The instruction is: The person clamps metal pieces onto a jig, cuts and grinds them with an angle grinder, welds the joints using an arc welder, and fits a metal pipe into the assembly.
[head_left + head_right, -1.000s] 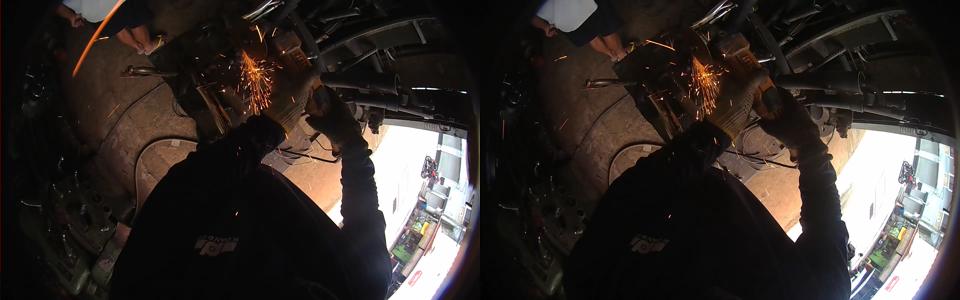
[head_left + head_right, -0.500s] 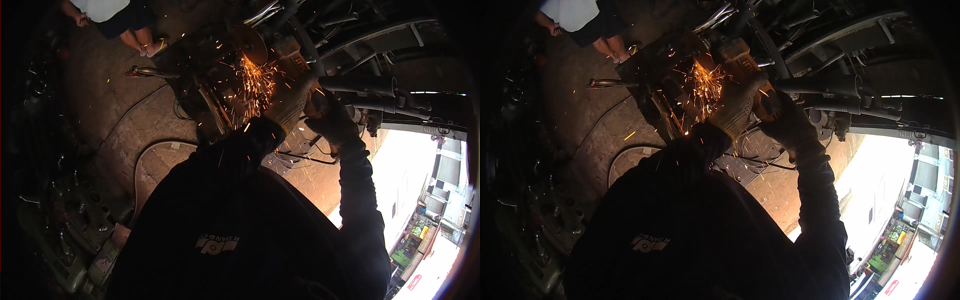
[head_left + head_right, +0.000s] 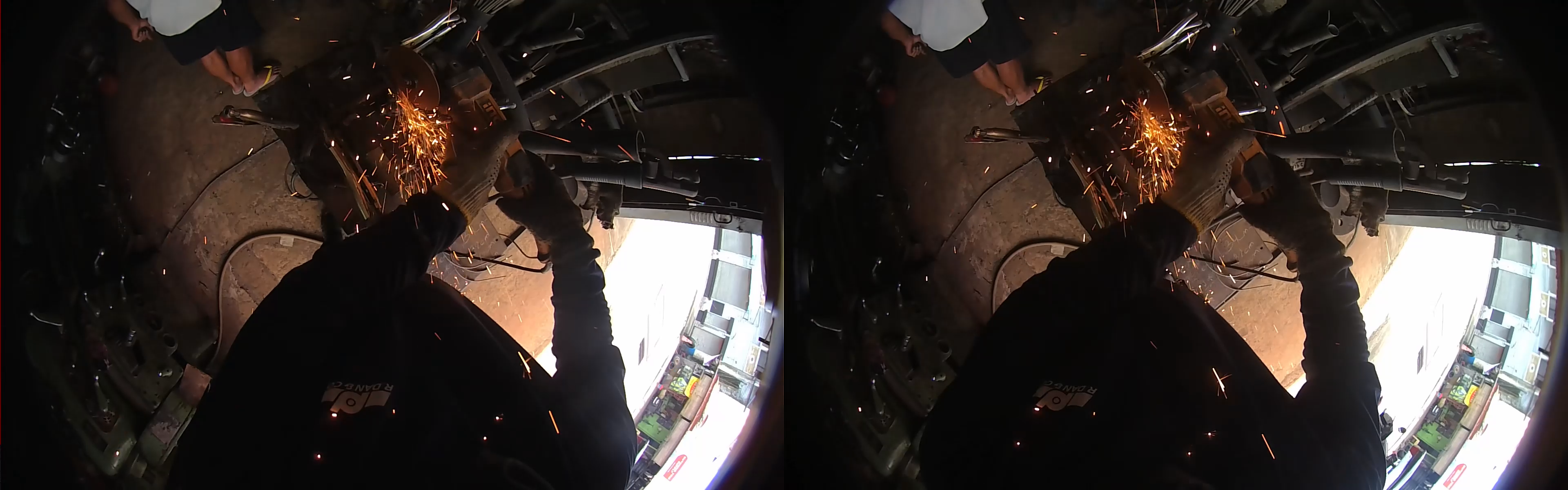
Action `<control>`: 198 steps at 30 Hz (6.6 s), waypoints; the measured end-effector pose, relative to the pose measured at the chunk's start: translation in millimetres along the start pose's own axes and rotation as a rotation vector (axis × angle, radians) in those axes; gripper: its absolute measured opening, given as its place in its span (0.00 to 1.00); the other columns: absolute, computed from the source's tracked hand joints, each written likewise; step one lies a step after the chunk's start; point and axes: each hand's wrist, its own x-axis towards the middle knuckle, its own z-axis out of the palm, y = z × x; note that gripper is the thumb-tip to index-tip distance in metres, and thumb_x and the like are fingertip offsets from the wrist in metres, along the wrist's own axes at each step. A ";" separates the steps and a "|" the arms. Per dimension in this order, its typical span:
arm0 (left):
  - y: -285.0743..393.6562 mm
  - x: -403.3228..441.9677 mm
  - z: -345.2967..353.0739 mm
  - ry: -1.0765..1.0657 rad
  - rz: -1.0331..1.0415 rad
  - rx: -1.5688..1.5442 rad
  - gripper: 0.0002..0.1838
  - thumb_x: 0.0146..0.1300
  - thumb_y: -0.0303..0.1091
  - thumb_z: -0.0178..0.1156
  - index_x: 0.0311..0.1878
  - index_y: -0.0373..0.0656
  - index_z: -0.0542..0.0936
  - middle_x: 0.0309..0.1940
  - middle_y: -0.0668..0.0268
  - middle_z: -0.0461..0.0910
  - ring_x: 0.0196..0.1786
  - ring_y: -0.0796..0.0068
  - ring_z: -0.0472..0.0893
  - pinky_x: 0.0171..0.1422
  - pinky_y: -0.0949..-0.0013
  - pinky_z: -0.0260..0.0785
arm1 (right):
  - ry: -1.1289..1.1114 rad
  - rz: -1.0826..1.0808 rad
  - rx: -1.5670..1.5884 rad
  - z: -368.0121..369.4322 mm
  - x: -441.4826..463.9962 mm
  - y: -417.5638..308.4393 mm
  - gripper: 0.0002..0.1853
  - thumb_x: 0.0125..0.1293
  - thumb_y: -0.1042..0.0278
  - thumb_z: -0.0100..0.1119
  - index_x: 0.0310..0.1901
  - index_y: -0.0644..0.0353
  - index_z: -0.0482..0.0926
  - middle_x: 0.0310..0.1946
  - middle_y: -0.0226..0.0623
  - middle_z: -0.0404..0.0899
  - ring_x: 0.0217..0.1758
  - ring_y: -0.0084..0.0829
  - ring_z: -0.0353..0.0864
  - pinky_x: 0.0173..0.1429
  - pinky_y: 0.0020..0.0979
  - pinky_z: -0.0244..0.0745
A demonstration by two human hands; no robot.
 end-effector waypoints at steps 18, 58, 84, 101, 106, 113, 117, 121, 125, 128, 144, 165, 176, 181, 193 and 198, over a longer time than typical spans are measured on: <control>-1.7 -7.1 -14.1 -0.066 -0.133 0.029 0.19 0.68 0.46 0.66 0.44 0.38 0.77 0.26 0.61 0.79 0.19 0.67 0.78 0.28 0.62 0.76 | 0.016 -0.029 0.097 7.5 0.1 13.1 0.44 0.53 0.69 0.76 0.72 0.61 0.66 0.61 0.45 0.80 0.64 0.39 0.81 0.67 0.36 0.75; 0.5 -6.7 -8.6 0.036 -0.083 0.085 0.19 0.61 0.43 0.73 0.40 0.38 0.76 0.20 0.64 0.75 0.17 0.69 0.78 0.22 0.65 0.73 | 0.063 -0.080 -0.040 2.7 3.5 -6.0 0.48 0.51 0.61 0.77 0.74 0.57 0.63 0.60 0.49 0.81 0.65 0.46 0.80 0.67 0.40 0.76; 5.9 5.3 4.8 0.075 0.097 0.186 0.11 0.63 0.32 0.65 0.44 0.39 0.77 0.23 0.66 0.75 0.18 0.74 0.76 0.15 0.70 0.69 | 0.015 0.032 0.028 0.0 4.1 -6.1 0.51 0.49 0.68 0.77 0.75 0.64 0.61 0.57 0.46 0.81 0.61 0.35 0.81 0.65 0.36 0.76; -17.3 -40.5 36.0 -0.184 0.202 0.507 0.16 0.61 0.33 0.69 0.45 0.33 0.78 0.34 0.63 0.82 0.34 0.73 0.86 0.39 0.67 0.82 | 0.223 0.103 0.392 47.6 -78.8 38.2 0.46 0.52 0.70 0.79 0.71 0.64 0.62 0.62 0.44 0.76 0.66 0.38 0.78 0.68 0.38 0.77; -30.7 -58.4 42.8 -0.250 0.240 0.570 0.15 0.58 0.30 0.67 0.46 0.33 0.78 0.34 0.63 0.81 0.33 0.73 0.84 0.40 0.67 0.81 | 0.284 0.061 0.438 77.4 -100.3 60.5 0.47 0.52 0.70 0.79 0.71 0.64 0.60 0.62 0.45 0.76 0.65 0.40 0.78 0.67 0.39 0.77; -51.3 -97.5 29.8 -0.170 0.429 1.026 0.19 0.53 0.30 0.69 0.48 0.35 0.78 0.34 0.63 0.82 0.35 0.73 0.84 0.41 0.65 0.81 | 0.285 -0.030 0.891 128.1 -129.1 70.5 0.46 0.55 0.67 0.79 0.71 0.63 0.59 0.64 0.44 0.73 0.67 0.37 0.76 0.70 0.38 0.76; -69.9 -118.2 16.0 -0.277 0.505 0.956 0.31 0.50 0.35 0.77 0.56 0.37 0.75 0.41 0.63 0.82 0.40 0.69 0.84 0.48 0.63 0.81 | 0.311 -0.026 1.224 176.3 -146.0 69.7 0.39 0.62 0.68 0.73 0.70 0.62 0.60 0.64 0.42 0.72 0.68 0.36 0.75 0.70 0.39 0.76; -69.1 -134.9 11.0 -0.610 0.600 0.680 0.39 0.49 0.41 0.81 0.60 0.38 0.73 0.49 0.60 0.81 0.49 0.65 0.83 0.54 0.61 0.80 | 0.481 -0.189 1.367 201.4 -168.7 43.9 0.34 0.75 0.52 0.57 0.74 0.57 0.58 0.69 0.40 0.70 0.72 0.40 0.72 0.76 0.45 0.69; -80.7 -154.0 -35.1 -0.592 0.322 1.061 0.45 0.44 0.46 0.82 0.64 0.38 0.71 0.54 0.52 0.80 0.56 0.53 0.83 0.60 0.53 0.77 | 0.581 -0.140 1.896 259.1 -180.5 37.8 0.35 0.78 0.46 0.53 0.76 0.56 0.55 0.71 0.41 0.68 0.74 0.42 0.69 0.78 0.45 0.66; -56.3 -170.1 -57.2 -0.681 0.250 1.190 0.43 0.46 0.41 0.83 0.63 0.40 0.71 0.55 0.54 0.80 0.55 0.57 0.83 0.59 0.55 0.78 | 0.661 0.043 1.698 287.7 -199.9 11.7 0.42 0.68 0.58 0.70 0.76 0.57 0.56 0.71 0.43 0.67 0.73 0.41 0.70 0.76 0.42 0.69; -44.4 -145.4 -339.9 -0.663 -0.401 1.984 0.45 0.50 0.48 0.76 0.70 0.45 0.67 0.61 0.51 0.77 0.63 0.49 0.79 0.67 0.52 0.73 | 0.187 1.266 0.679 471.4 -430.3 26.8 0.47 0.63 0.45 0.71 0.72 0.71 0.64 0.65 0.58 0.76 0.68 0.47 0.78 0.70 0.41 0.73; -203.1 46.9 -308.9 -0.324 -0.534 2.172 0.43 0.56 0.50 0.72 0.69 0.38 0.68 0.65 0.47 0.75 0.65 0.48 0.77 0.69 0.52 0.71 | 0.154 1.365 0.938 435.5 -439.4 83.4 0.39 0.68 0.51 0.68 0.71 0.70 0.67 0.48 0.46 0.84 0.36 0.27 0.82 0.41 0.31 0.79; -196.2 36.6 -311.0 -0.290 -0.495 2.254 0.41 0.60 0.53 0.69 0.71 0.40 0.68 0.69 0.48 0.71 0.69 0.49 0.74 0.72 0.52 0.67 | 0.106 1.308 0.913 398.8 -405.4 114.7 0.36 0.68 0.58 0.68 0.70 0.74 0.67 0.32 0.40 0.81 0.28 0.28 0.80 0.34 0.31 0.74; -165.2 5.2 -307.0 -0.240 -0.433 2.280 0.41 0.61 0.54 0.68 0.71 0.41 0.68 0.71 0.49 0.70 0.70 0.50 0.73 0.73 0.52 0.65 | 0.104 1.205 0.919 401.7 -399.8 139.9 0.37 0.68 0.57 0.69 0.69 0.72 0.68 0.33 0.40 0.82 0.29 0.27 0.80 0.33 0.31 0.75; 22.4 -185.2 -431.8 0.207 -0.471 1.919 0.32 0.65 0.54 0.61 0.58 0.32 0.79 0.56 0.41 0.82 0.60 0.45 0.81 0.64 0.54 0.73 | -0.058 1.013 0.839 378.0 -316.6 140.2 0.27 0.68 0.49 0.66 0.51 0.69 0.77 0.28 0.39 0.82 0.24 0.31 0.80 0.29 0.37 0.72; 104.7 -150.0 -537.8 0.320 -0.497 1.917 0.36 0.67 0.55 0.58 0.66 0.32 0.74 0.63 0.42 0.77 0.65 0.44 0.77 0.68 0.53 0.70 | -0.038 0.905 0.200 393.2 -255.6 121.4 0.39 0.68 0.40 0.62 0.66 0.70 0.73 0.58 0.60 0.81 0.60 0.49 0.84 0.64 0.43 0.77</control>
